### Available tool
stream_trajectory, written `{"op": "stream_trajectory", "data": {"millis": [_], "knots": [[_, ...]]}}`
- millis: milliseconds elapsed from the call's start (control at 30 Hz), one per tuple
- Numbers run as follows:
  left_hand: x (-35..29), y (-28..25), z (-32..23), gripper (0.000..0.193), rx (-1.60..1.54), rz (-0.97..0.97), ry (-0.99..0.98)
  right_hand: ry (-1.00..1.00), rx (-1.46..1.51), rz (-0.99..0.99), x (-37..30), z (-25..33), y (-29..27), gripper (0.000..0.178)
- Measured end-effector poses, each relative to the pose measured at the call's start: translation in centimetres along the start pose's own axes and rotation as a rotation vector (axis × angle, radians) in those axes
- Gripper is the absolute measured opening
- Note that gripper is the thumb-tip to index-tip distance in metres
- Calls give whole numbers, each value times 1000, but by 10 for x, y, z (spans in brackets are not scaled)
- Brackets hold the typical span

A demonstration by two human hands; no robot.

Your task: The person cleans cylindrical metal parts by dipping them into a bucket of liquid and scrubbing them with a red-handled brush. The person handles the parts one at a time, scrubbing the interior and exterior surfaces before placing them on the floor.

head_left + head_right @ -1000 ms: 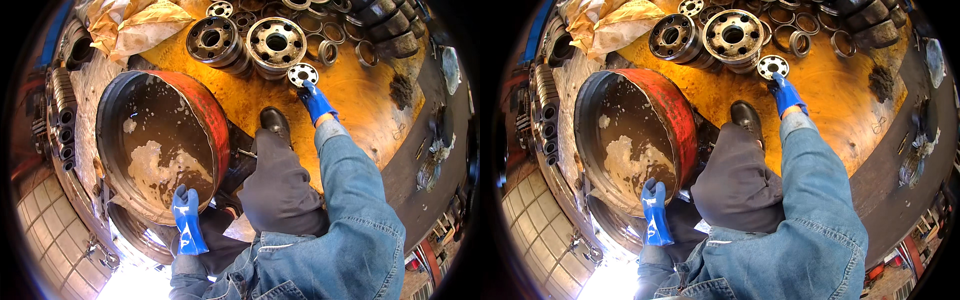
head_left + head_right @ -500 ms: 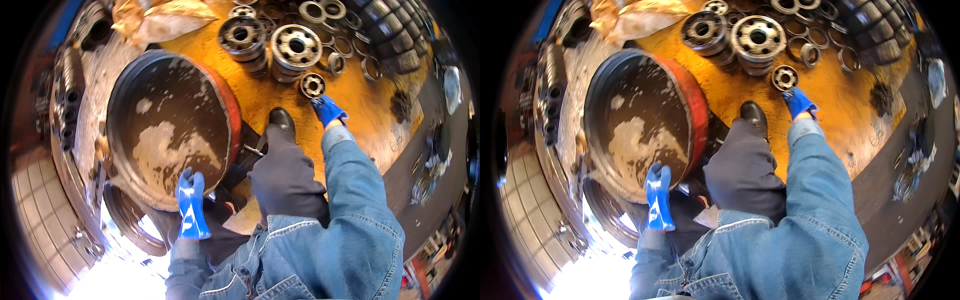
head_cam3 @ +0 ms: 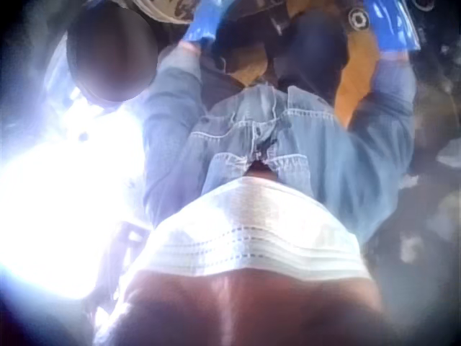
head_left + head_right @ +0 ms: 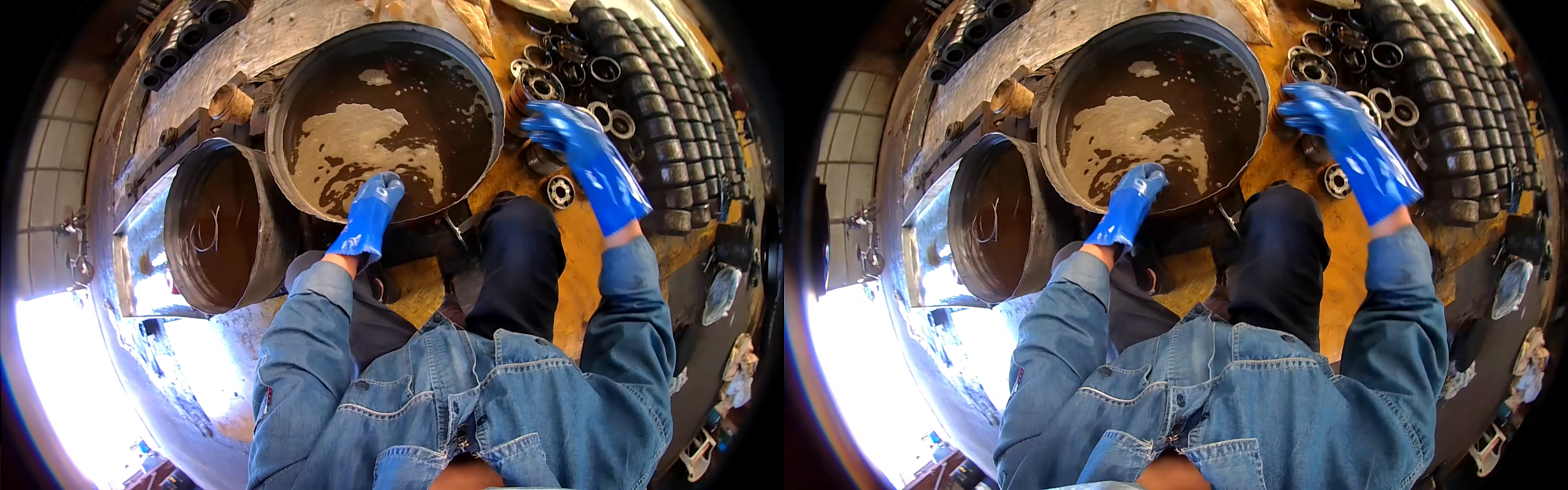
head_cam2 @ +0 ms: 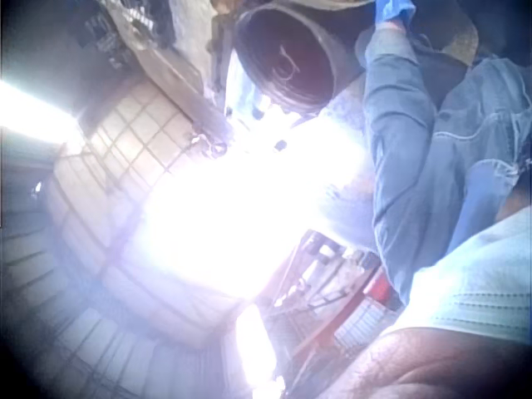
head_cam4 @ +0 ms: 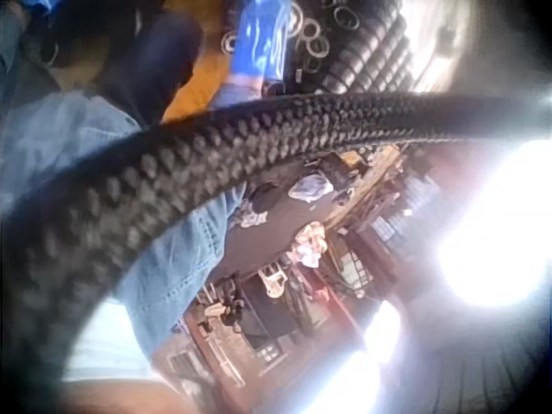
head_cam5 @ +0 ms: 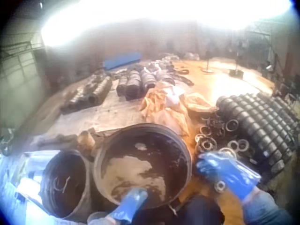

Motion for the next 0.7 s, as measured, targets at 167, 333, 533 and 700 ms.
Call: {"op": "stream_trajectory", "data": {"millis": [167, 333, 533, 700], "knots": [[30, -64, -5, 42, -534, -187, 73, -81, -852, 428, 73, -9, 146, 50], [43, -124, 50, 46, -859, -393, -35, -566, -1259, 548, 57, -77, 292, 53], [58, -86, 97, 50, -938, -372, -208, -223, -1625, 967, 60, -138, 373, 40], [46, -67, 123, 53, -883, -359, -300, -460, -1697, 944, 50, -156, 409, 23]]}}
Point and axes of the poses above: each hand's wrist, its own x-axis towards the middle knuckle, its own y-axis out of the palm, z = x × y, the point moved 7 cm from there along x, towards the middle knuckle, and after that the axes turned 5 degrees about -z, right-handed, at the moved point
